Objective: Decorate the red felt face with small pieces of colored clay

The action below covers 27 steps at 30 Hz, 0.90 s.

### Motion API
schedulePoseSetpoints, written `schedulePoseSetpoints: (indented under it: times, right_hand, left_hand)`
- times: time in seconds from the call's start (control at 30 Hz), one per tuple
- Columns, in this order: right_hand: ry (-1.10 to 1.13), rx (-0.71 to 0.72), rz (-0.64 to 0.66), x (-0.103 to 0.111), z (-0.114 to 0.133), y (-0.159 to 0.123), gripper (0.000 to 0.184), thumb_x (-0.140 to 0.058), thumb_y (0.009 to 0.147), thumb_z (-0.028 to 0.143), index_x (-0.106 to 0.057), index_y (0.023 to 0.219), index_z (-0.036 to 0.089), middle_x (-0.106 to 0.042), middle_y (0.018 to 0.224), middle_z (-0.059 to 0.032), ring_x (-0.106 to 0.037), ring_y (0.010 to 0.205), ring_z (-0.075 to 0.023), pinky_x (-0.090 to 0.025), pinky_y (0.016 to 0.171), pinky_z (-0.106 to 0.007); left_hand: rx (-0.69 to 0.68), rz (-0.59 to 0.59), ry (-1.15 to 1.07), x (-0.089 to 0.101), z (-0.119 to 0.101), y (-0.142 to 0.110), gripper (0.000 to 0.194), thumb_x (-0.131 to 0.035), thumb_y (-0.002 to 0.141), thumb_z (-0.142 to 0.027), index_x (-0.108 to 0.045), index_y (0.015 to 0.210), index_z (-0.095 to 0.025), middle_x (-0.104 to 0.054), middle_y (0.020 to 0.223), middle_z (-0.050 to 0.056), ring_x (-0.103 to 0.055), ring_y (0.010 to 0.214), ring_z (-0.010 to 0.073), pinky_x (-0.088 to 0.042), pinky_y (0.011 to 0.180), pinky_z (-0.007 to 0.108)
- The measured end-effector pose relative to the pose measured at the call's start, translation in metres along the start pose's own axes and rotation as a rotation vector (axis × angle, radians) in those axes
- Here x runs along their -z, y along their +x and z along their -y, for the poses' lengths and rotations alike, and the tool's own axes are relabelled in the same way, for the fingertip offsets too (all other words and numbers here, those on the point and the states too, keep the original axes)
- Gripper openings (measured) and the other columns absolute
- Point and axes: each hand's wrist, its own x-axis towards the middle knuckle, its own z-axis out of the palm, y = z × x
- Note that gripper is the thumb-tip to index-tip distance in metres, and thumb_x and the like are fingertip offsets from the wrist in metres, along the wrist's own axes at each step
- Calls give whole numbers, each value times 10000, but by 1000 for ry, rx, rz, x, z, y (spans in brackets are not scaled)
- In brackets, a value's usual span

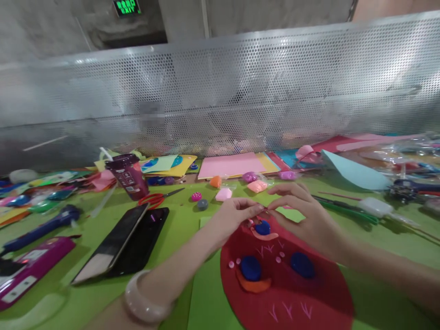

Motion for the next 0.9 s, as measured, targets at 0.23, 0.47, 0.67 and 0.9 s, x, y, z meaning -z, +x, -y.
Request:
schedulePoseSetpoints:
  times: [0.23,0.47,0.67,0.9]
  right_hand:
    - [-51,86,-40,-1,-4,-3,115,-512,829,144,-599,812,217,-568,1036,-83,-504,1025,-218,-450,832,-409]
    - [-98,177,-26,-2,-10,-5,132,-529,833,147,-623,911,200,-570,1048,-94,-513,1009,-211,-438,852,-405]
    - [-101,211,-33,-1,-8,-6,157,-516,850,150,-660,860,211,-579,1030,-87,-532,940,-194,-457,819,-391]
    - [-95,189,-80,0,-6,-4,133,-533,809,125,-632,818,213,-567,1008,-89,-533,945,-207,-466,791,-408]
  left_hand:
    - [22,42,40,-6,-7,-7,208,-726,668,-320,-704,774,-142,-680,738,44,-522,582,88,-371,606,230]
    - [48,16,54,-6,-8,-7,200,-714,677,-326,-693,757,-144,-674,741,36,-495,571,74,-371,599,221]
    - [53,17,59,-8,-10,-7,253,-729,651,-361,-686,732,-125,-671,707,46,-507,570,83,-371,584,219]
    - [25,7,90,-6,-8,-5,244,-726,654,-357,-673,722,-129,-657,682,32,-487,547,78,-375,584,226]
